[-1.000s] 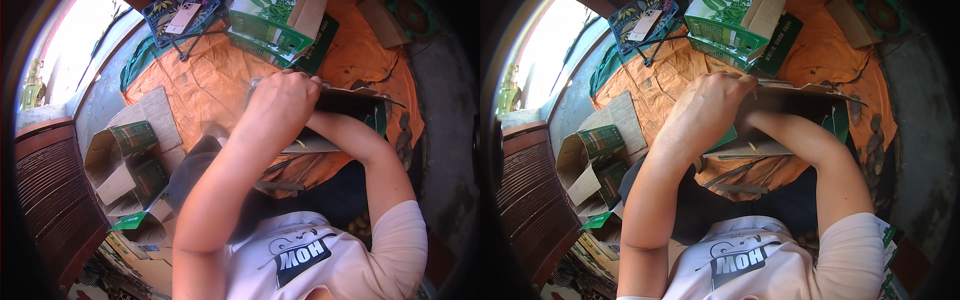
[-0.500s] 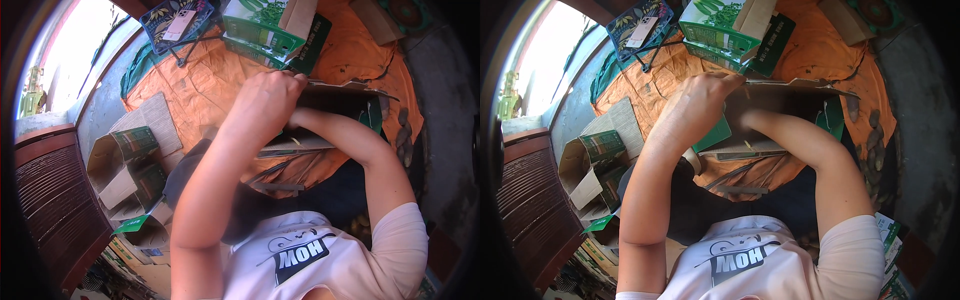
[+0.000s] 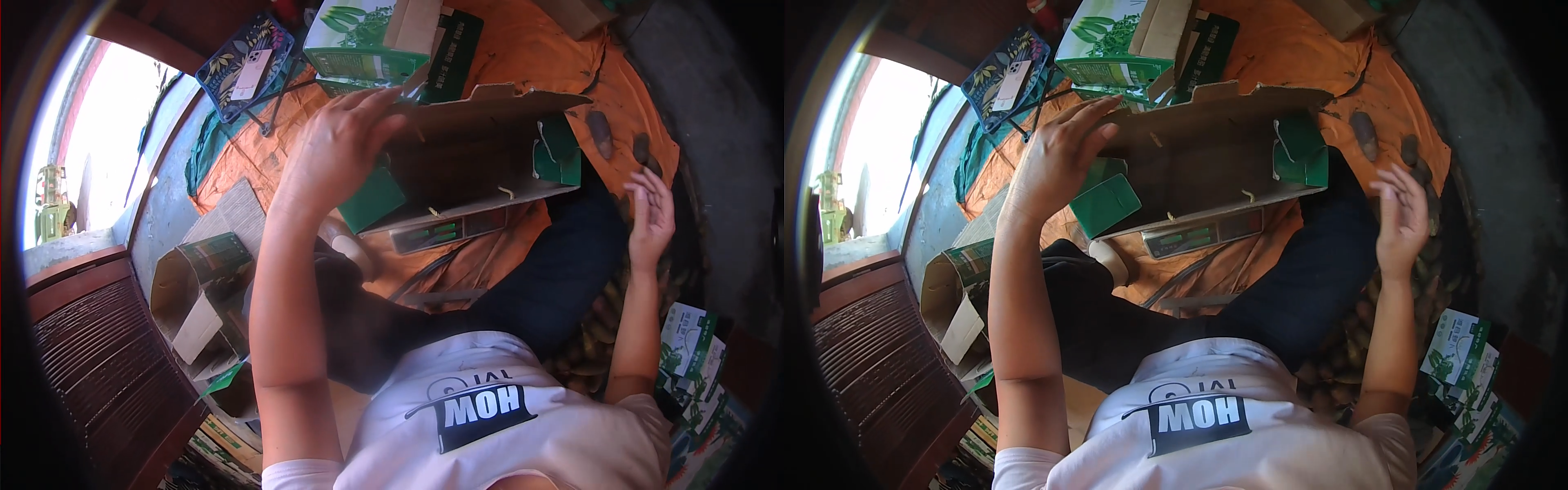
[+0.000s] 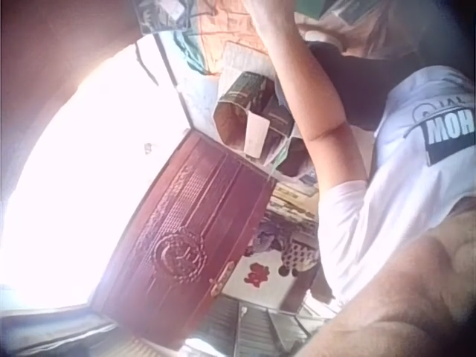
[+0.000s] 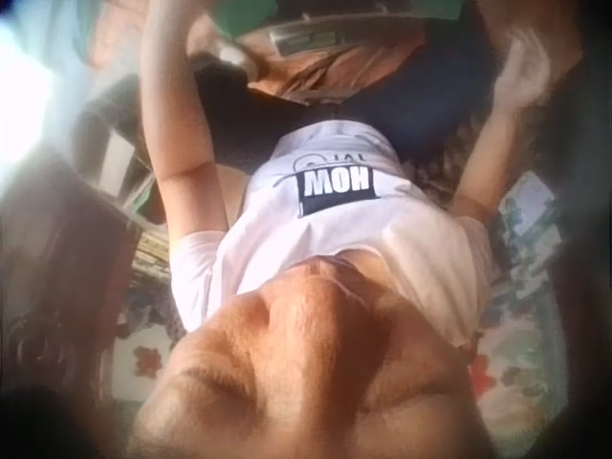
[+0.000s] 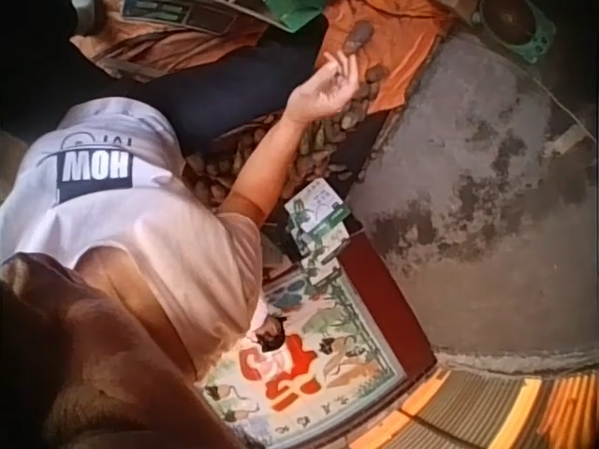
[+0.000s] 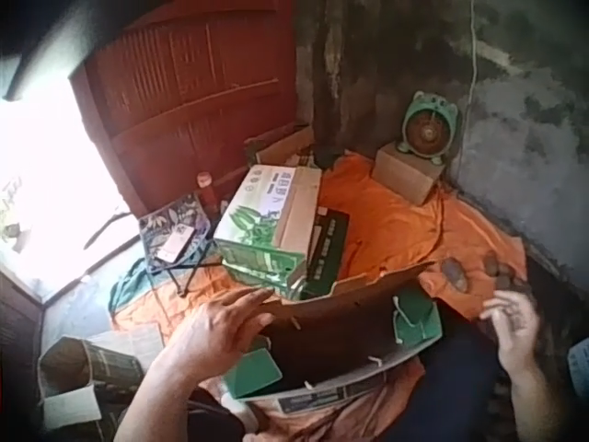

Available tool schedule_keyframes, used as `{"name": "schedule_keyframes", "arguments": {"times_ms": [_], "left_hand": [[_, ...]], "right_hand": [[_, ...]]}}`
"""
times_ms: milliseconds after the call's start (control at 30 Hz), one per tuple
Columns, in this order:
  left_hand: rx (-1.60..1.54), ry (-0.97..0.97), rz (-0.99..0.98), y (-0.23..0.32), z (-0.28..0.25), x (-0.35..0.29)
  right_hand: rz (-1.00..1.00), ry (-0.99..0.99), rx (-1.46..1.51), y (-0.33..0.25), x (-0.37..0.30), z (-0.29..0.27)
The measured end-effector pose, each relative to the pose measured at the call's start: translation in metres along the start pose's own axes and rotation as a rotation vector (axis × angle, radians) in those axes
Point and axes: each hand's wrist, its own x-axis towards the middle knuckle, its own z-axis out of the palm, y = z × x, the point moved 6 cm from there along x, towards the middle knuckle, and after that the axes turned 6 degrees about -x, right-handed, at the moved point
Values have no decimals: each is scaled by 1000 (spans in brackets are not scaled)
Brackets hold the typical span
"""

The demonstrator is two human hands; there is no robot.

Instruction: The person packs radishes by hand from a pile on a tarp into cardboard boxes, weighing each box on a digital scale.

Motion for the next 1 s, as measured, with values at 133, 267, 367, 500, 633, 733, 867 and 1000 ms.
{"name": "schedule_keyframes", "arguments": {"times_ms": [133,267,367,500,633,733,867,1000], "left_hand": [[36,85,3,7,-7,9],[18,166,-104,-1,-18,-6],[28,208,-122,-19,-7,-1],[97,202,-183,-34,2,1],[130,236,-179,-35,5,9],[142,268,-177,-22,7,15],[146,315,-148,-16,5,21],[133,359,-166,-16,1,20]], "right_hand": [[369,126,-221,233,-129,-122],[1004,251,748,309,-314,-51],[1014,265,720,297,-311,-73],[1046,239,700,298,-315,-78],[1083,229,693,300,-335,-76],[1105,227,683,304,-348,-74],[1125,202,668,310,-359,-65],[1136,155,651,316,-363,-51]]}}
